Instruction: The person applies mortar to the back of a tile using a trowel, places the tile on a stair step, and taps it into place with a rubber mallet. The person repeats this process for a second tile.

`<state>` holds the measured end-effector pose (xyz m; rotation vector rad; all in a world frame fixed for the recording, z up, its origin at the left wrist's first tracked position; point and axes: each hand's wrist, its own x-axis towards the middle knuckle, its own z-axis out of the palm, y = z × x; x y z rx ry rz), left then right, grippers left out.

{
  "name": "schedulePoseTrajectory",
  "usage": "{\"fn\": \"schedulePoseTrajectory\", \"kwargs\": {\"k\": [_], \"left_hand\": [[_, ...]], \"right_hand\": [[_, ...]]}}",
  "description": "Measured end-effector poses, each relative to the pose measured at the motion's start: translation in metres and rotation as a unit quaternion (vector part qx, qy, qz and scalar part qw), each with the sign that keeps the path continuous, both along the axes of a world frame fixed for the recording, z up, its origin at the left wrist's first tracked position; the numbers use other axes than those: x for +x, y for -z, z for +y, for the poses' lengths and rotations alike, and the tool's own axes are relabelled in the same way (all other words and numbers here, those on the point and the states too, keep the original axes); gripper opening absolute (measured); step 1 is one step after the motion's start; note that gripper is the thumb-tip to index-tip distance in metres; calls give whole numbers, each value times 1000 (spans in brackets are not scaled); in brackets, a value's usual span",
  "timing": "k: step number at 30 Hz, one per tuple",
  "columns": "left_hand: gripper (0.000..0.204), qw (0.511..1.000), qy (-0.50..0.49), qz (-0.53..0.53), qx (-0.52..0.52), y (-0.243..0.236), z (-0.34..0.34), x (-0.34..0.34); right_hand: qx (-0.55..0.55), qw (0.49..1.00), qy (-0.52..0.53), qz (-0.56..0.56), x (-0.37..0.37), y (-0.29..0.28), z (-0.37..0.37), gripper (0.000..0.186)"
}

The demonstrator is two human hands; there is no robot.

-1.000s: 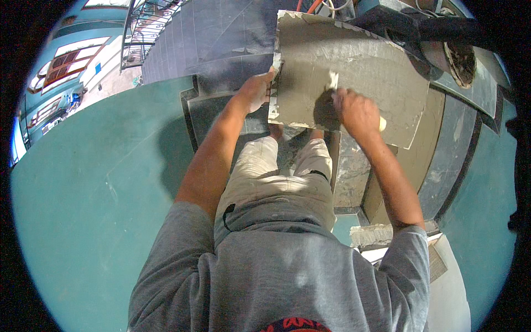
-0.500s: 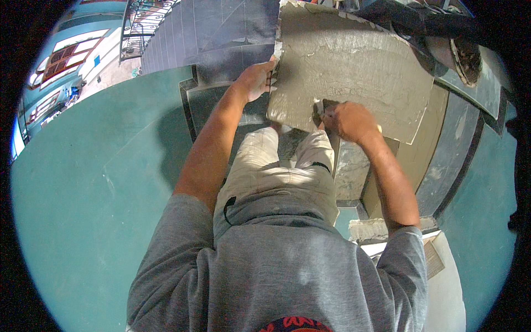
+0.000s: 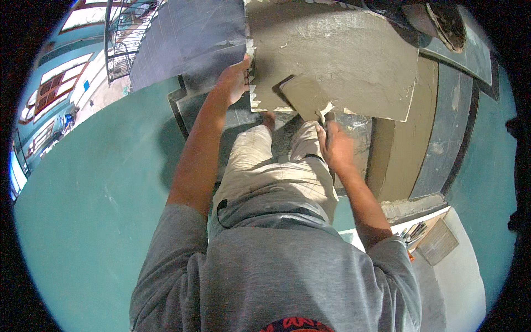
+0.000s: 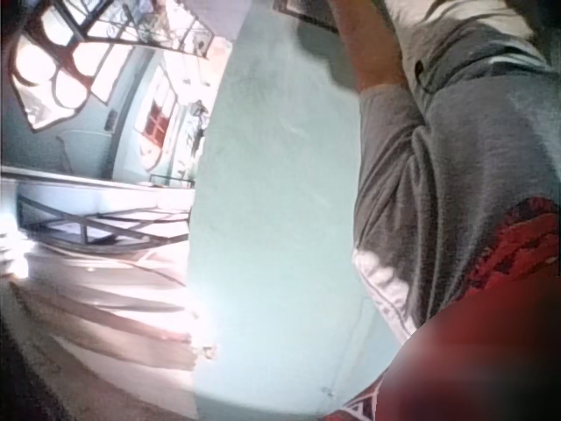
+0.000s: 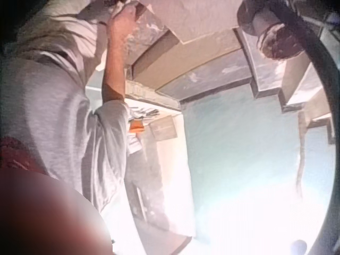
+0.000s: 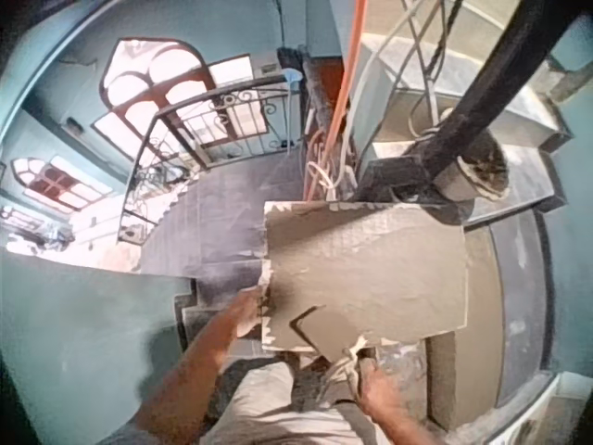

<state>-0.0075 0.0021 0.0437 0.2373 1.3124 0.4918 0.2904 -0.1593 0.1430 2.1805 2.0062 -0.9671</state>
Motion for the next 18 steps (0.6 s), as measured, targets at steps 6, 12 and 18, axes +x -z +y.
{"fn": "schedulePoseTrajectory", "kwargs": {"k": [6,12,18], "left_hand": [[46,1000,-6,-7,17,1,0,0],[41,1000,-13,-9,14,-8,1,3],[41,999,-13,-15,32,-18,0,7]], "right_hand": [[-43,997,59,33,-28,23,-33,35],[-150,988,-7,43,-21,-4,-65,36],[-74,993,-60,69,-34,-31,-50,31]]}}
